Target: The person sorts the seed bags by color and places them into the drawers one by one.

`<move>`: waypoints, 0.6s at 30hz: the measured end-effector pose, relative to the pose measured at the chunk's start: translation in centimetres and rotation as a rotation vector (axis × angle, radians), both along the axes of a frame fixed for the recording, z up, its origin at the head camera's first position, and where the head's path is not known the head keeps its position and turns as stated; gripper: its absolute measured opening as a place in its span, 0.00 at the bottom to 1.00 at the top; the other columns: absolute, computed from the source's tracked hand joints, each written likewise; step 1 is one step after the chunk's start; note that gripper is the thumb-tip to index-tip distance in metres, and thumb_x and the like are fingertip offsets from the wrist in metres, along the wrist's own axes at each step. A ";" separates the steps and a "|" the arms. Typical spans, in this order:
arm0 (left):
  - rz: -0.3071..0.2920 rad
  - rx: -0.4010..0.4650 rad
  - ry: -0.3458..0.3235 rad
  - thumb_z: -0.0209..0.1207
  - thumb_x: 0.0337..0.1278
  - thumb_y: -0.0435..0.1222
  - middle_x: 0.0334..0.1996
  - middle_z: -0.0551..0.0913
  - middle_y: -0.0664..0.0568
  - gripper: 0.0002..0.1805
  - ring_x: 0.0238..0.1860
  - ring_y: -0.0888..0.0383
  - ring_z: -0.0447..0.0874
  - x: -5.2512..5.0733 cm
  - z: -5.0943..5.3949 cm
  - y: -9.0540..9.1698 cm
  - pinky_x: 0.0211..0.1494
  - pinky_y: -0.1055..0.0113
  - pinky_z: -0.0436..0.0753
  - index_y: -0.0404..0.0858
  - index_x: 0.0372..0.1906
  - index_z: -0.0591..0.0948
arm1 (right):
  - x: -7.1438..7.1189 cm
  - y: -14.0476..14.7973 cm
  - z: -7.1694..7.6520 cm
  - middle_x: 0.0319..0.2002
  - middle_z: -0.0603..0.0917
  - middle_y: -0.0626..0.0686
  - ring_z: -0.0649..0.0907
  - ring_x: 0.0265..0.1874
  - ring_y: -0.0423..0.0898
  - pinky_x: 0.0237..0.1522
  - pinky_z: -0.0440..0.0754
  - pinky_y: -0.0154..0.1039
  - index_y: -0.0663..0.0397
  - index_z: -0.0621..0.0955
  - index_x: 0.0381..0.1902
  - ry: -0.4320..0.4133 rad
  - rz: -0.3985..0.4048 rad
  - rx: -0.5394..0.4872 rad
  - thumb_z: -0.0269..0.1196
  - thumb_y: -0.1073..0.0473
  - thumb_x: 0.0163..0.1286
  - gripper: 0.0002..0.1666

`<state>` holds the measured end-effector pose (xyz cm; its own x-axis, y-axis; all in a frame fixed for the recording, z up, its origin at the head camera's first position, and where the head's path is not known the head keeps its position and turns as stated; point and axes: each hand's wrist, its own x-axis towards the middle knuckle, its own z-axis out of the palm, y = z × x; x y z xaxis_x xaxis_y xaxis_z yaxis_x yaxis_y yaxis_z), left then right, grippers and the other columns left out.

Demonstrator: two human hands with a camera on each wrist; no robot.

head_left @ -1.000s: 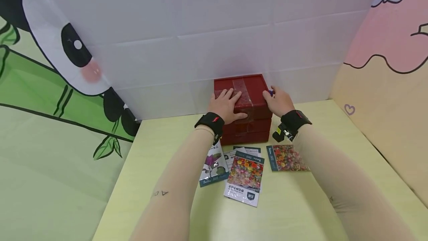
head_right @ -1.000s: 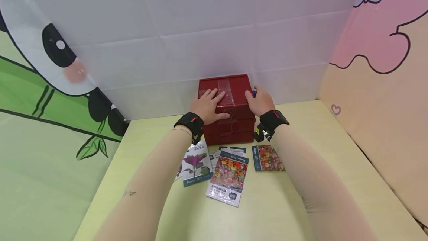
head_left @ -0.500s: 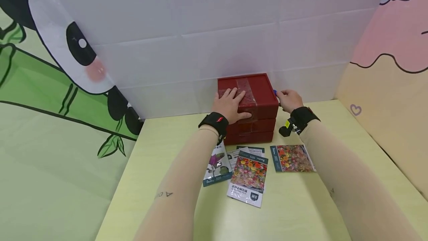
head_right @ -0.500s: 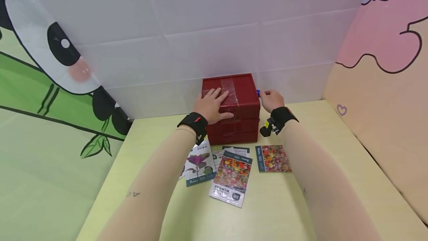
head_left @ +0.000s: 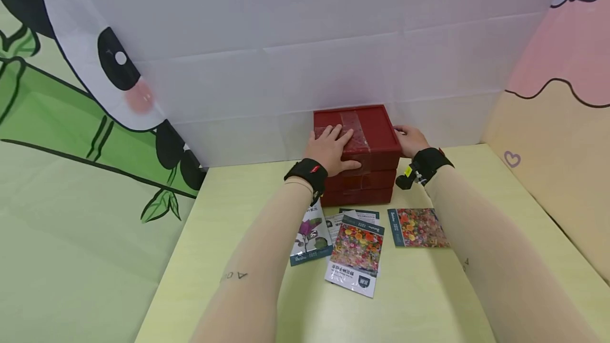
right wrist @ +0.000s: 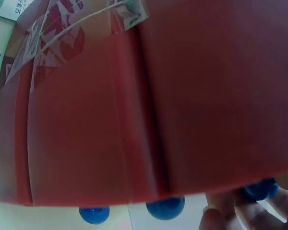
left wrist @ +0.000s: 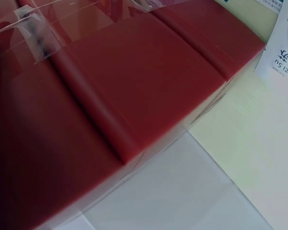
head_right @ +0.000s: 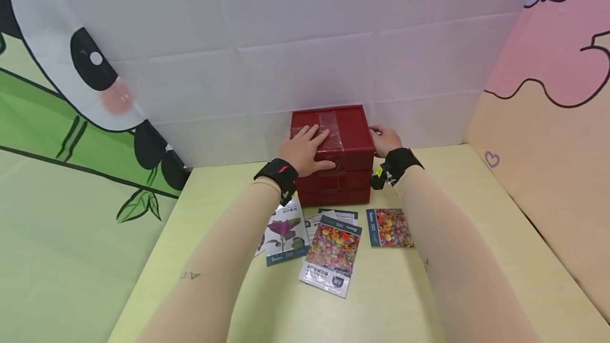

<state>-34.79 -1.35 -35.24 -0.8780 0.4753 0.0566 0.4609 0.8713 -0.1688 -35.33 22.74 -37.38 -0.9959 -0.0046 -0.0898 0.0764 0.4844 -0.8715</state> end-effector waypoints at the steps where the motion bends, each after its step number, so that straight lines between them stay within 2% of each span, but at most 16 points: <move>1: -0.009 0.001 0.001 0.45 0.50 0.74 0.76 0.50 0.51 0.51 0.75 0.51 0.45 -0.1 0.0 0.0 0.72 0.41 0.48 0.57 0.77 0.49 | 0.0 0.1 0.0 0.66 0.67 0.65 0.75 0.59 0.59 0.57 0.76 0.52 0.61 0.60 0.73 0.003 0.001 -0.002 0.41 0.45 0.78 0.34; 7: -0.062 0.002 0.006 0.48 0.49 0.74 0.75 0.53 0.51 0.51 0.75 0.50 0.47 -1.0 -0.1 -0.4 0.71 0.40 0.51 0.58 0.77 0.50 | 0.3 0.0 -0.4 0.64 0.69 0.66 0.76 0.55 0.59 0.52 0.79 0.53 0.63 0.61 0.72 0.009 -0.024 -0.017 0.40 0.49 0.80 0.31; 14: -0.077 -0.021 0.068 0.52 0.48 0.71 0.68 0.62 0.48 0.50 0.69 0.50 0.56 -1.6 -0.1 -0.6 0.68 0.43 0.60 0.57 0.76 0.54 | 0.9 -0.4 -0.7 0.58 0.74 0.66 0.79 0.52 0.58 0.50 0.80 0.51 0.63 0.62 0.70 0.019 -0.054 0.004 0.39 0.50 0.80 0.29; 18: -0.079 -0.012 0.038 0.55 0.52 0.66 0.71 0.60 0.48 0.48 0.71 0.50 0.56 -1.6 0.3 -0.6 0.69 0.43 0.58 0.53 0.76 0.55 | 1.3 -0.3 -0.7 0.56 0.76 0.65 0.80 0.51 0.58 0.48 0.78 0.48 0.64 0.63 0.68 0.016 -0.048 -0.018 0.40 0.49 0.80 0.29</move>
